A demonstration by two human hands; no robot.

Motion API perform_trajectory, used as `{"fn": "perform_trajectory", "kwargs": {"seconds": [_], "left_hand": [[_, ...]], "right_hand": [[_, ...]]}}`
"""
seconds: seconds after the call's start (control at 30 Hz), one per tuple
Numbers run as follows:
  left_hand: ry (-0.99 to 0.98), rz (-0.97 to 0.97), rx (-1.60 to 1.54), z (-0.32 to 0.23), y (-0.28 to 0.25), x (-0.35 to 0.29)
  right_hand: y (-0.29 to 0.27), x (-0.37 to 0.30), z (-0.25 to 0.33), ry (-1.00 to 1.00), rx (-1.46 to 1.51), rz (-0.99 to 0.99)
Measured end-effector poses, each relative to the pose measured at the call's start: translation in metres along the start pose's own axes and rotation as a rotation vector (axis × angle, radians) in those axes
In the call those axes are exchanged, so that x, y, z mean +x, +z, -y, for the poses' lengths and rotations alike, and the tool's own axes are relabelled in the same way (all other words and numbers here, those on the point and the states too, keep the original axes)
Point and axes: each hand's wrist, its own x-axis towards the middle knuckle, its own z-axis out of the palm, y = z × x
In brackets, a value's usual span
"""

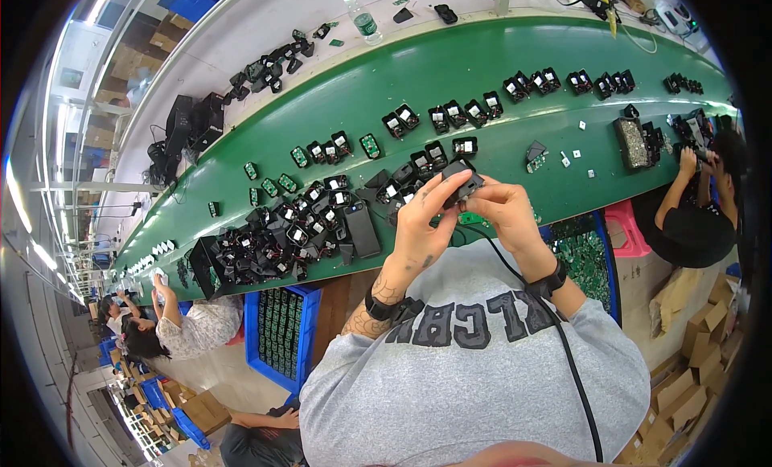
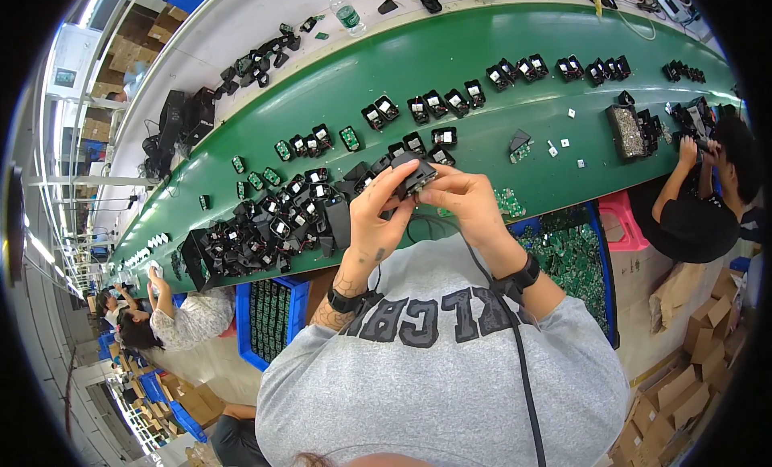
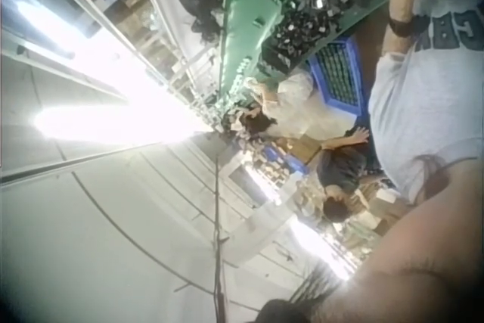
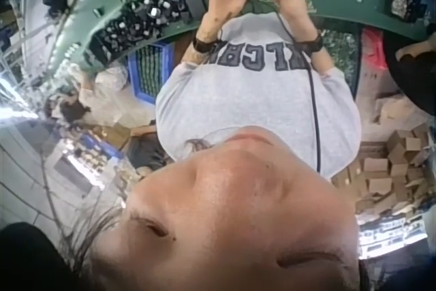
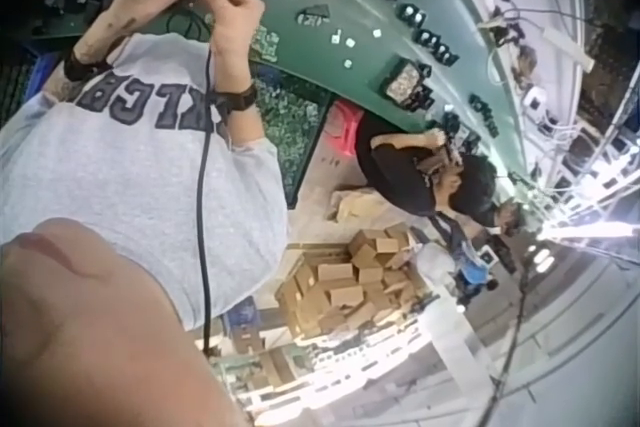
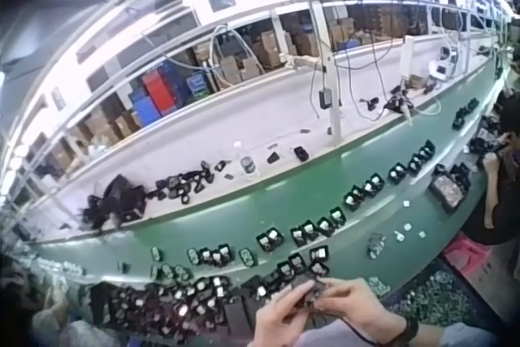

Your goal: The person picks up a circuit board and a black plastic housing, fits the board into the housing by hand, and places the assembled unit onto the conveyor belt. They then reach into a bin to grab a handful of circuit boards and drop them onto the belt.

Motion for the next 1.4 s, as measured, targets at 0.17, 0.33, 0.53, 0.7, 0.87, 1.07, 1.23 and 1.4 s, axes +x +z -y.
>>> {"fn": "perform_trajectory", "kwargs": {"seconds": [0.17,0.33,0.53,0.7,0.87,1.07,1.23,1.4], "left_hand": [[0.023,-0.006,0.016,-0.006,0.002,0.000],[-0.310,0.022,-0.445,-0.008,0.007,-0.005],[-0.633,0.028,-0.849,0.002,0.002,-0.003],[-0.641,0.104,-0.907,-0.005,-0.001,0.005],[-0.641,0.199,-0.907,-0.004,-0.009,0.006],[-0.605,0.176,-0.849,-0.005,-0.001,0.000],[-0.490,0.106,-0.664,-0.001,0.010,0.005],[-0.341,0.082,-0.660,-0.008,0.014,0.004]], "right_hand": [[0.003,-0.002,-0.002,-0.106,-0.021,-0.029],[0.014,0.001,0.014,-0.374,-0.176,-0.196],[-0.008,0.004,0.045,-0.728,-1.175,0.164],[-0.012,0.007,0.061,-0.807,-1.318,0.169],[-0.022,0.013,0.058,-0.709,-1.091,0.248],[-0.018,0.007,0.041,-0.713,-0.900,0.094],[-0.010,0.000,0.037,-0.862,-0.908,0.084],[-0.015,0.003,0.042,-0.919,-0.961,0.029]]}}
